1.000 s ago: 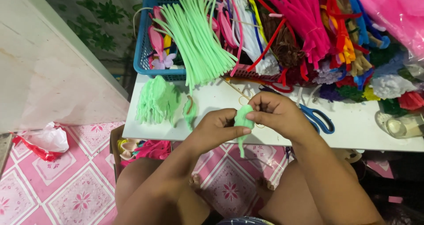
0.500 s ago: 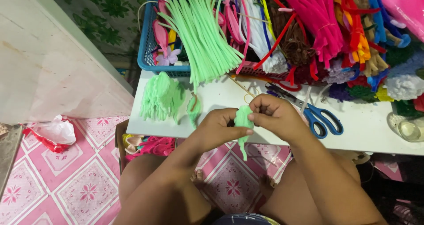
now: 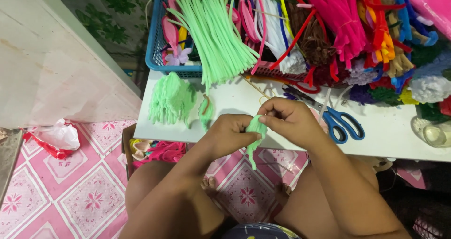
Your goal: Assembling artificial green leaves by bundling green craft strips onto a thin wire or wooden stem.
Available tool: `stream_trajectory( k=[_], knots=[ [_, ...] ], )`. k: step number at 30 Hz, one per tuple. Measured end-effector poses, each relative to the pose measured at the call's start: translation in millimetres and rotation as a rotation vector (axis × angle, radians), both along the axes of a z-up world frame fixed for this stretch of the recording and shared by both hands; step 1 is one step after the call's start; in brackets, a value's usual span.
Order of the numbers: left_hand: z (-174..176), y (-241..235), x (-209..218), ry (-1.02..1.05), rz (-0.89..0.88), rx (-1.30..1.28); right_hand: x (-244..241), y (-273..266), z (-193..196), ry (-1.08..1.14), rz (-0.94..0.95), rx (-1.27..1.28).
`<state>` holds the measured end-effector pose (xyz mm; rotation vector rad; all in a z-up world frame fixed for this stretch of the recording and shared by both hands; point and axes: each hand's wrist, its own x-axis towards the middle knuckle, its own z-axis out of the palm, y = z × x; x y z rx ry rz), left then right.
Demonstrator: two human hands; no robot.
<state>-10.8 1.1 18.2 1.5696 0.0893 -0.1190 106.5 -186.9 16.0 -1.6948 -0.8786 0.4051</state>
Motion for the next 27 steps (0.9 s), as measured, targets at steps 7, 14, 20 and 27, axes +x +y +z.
stream_trajectory(
  k=[7, 14, 20, 27],
  knots=[
    [3, -1, 5, -0.096, 0.041, -0.078, -5, 5, 8, -0.439, -0.123, -0.001],
    [4, -2, 0, -0.032, -0.095, -0.371, 19, -2, 3, 0.024, 0.322, 0.307],
    [0, -1, -3, -0.001, -0.150, -0.506, 25, 4, -28, 0.199, 0.481, 0.445],
    [-5, 0, -2, -0.019, -0.164, -0.543, 23, 6, -35, 0.132, 0.443, 0.431]
  ],
)
